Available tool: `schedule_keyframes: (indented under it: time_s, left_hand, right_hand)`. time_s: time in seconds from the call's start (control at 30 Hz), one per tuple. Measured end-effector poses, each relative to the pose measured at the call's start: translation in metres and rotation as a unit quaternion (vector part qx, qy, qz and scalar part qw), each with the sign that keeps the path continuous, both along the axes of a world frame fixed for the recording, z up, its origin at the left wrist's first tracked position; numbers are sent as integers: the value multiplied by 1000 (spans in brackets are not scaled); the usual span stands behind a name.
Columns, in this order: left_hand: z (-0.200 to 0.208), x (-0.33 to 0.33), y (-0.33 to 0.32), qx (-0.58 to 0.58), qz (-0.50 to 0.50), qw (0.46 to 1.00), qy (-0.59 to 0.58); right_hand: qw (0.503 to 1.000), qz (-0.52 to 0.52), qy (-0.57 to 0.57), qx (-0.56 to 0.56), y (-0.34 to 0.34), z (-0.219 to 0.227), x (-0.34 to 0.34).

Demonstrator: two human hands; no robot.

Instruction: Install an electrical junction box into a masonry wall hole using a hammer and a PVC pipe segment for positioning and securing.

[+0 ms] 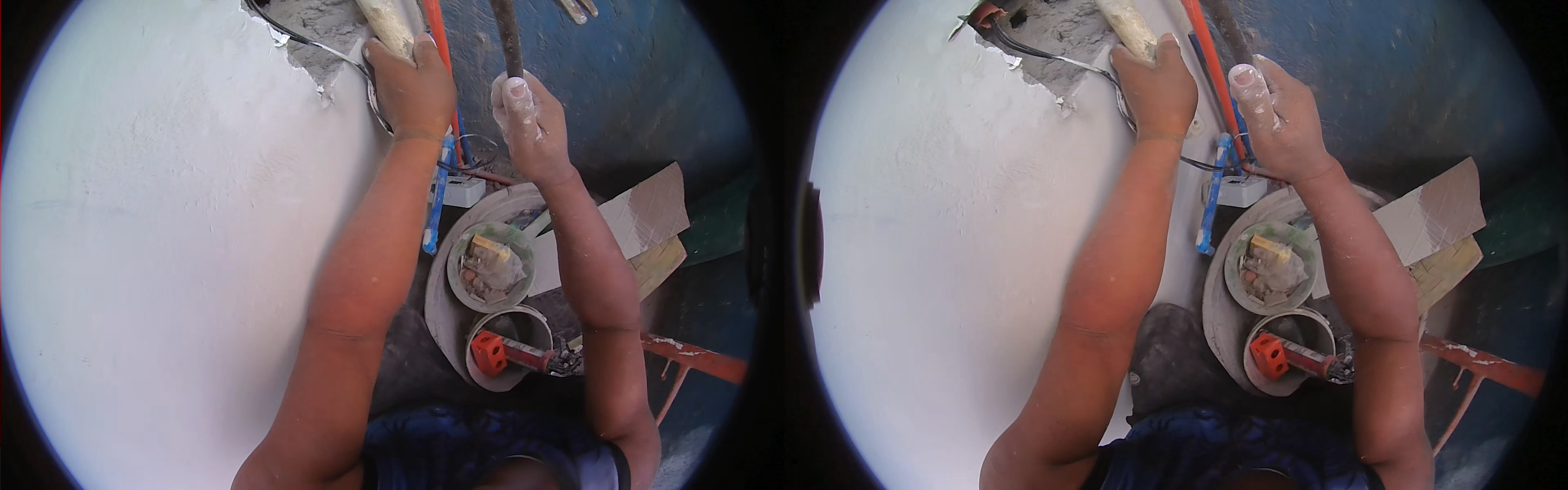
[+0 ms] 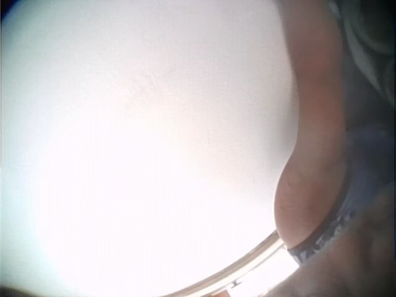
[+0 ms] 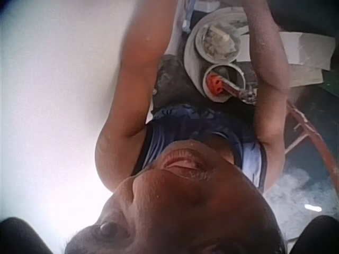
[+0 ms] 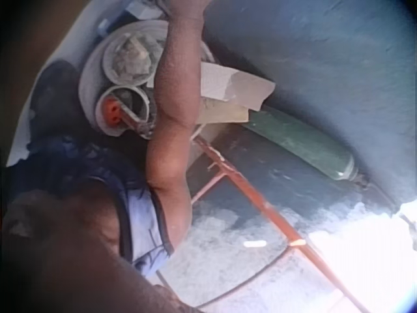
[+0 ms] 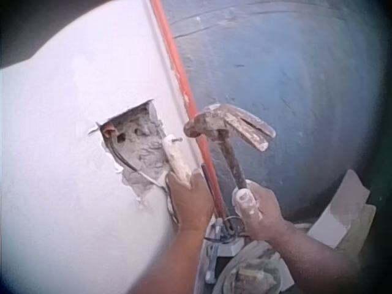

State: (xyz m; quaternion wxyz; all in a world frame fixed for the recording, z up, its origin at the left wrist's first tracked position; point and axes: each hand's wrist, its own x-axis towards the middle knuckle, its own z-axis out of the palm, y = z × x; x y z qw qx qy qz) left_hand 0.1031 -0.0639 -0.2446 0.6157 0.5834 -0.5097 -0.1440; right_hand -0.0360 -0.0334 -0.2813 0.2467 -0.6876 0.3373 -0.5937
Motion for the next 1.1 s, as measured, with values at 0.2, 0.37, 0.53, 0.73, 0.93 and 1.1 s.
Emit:
schedule_keyframes:
  time_s: [0.2, 0.37, 0.53, 0.73, 0.93, 1.1]
  left_hand:
    - [2, 2, -7, -19, -7, 1000, -4]
    - [-2, 0, -9, -14, 36, 998, -41]
    - [-2, 0, -10, -8, 23, 999, -30]
    - [-5, 1, -13, -9, 35, 998, -50]
    - [0, 0, -10, -4, 30, 1000, 7]
    - [5, 0, -5, 32, -14, 999, 19]
  right_hand:
    - [995, 54, -68, 52, 2, -2, 27]
    - [982, 60, -130, 121, 10, -5, 30]
    - [986, 53, -101, 125, 5, -5, 23]
    - [987, 51, -114, 103, 1, -4, 37]
    - [997, -19, -25, 71, 1, 6, 33]
    - [997, -21, 46, 65, -8, 5, 34]
